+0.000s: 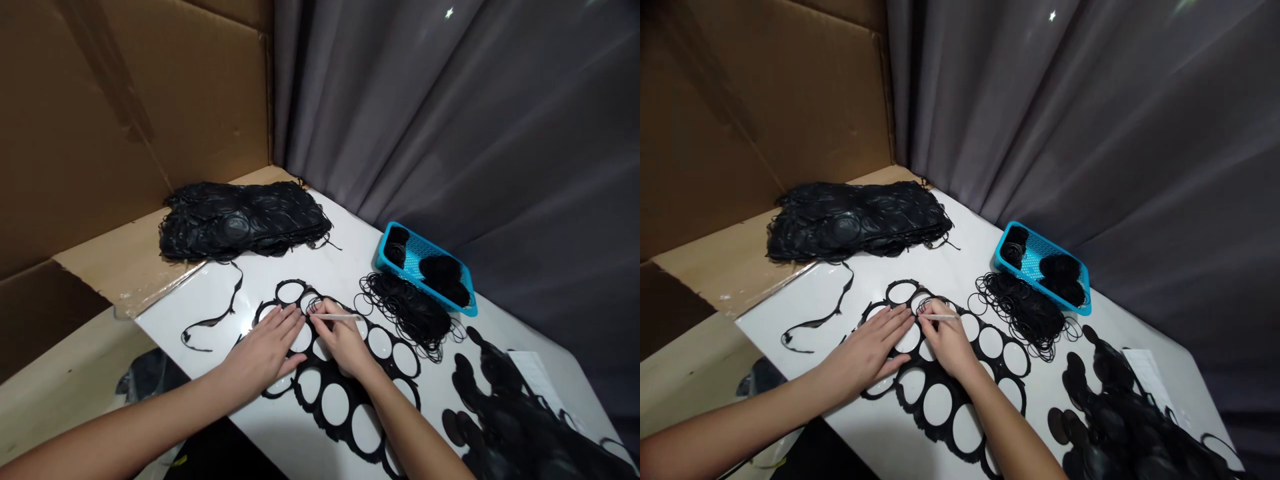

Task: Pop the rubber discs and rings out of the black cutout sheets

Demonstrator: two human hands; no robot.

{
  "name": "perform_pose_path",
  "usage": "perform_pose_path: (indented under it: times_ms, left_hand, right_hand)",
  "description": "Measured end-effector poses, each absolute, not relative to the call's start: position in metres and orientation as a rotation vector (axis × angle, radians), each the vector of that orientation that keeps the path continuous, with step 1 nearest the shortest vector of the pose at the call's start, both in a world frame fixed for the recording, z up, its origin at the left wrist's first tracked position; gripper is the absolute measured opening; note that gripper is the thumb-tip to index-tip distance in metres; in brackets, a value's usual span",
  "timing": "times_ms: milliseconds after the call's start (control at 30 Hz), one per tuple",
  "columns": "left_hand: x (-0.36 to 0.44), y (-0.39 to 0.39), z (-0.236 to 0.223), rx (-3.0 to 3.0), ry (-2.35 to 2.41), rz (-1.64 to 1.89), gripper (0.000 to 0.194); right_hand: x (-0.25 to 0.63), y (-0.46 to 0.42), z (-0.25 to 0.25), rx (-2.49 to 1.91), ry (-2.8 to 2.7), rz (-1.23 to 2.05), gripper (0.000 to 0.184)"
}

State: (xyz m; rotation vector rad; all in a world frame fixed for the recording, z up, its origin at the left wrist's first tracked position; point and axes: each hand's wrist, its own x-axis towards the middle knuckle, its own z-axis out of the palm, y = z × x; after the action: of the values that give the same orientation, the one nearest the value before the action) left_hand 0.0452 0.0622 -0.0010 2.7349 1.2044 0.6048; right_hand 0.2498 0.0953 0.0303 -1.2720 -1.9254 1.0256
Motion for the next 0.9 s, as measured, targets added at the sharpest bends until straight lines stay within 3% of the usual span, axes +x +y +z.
perform_pose_path:
  times_ms: [600, 800, 900]
  left_hand:
    - [0.046, 0.062, -0.002, 2.764, 1.245, 0.556, 0.051]
    - [0.046, 0.063, 0.001, 2.745, 1.241, 0.537, 0.051]
    - [0.046, 0.064, 0.002, 2.739, 1.230, 0.537, 0.051]
  right_hand:
    - [0.243, 0.086, 0.030, -1.241, -2.157, 0.705, 0.018]
    - [0.298, 0.143, 0.042, -1.521, -1.643, 0.546, 0.006]
    - [0.314, 0.164, 0.047, -1.557, -1.419, 0.683, 0.018]
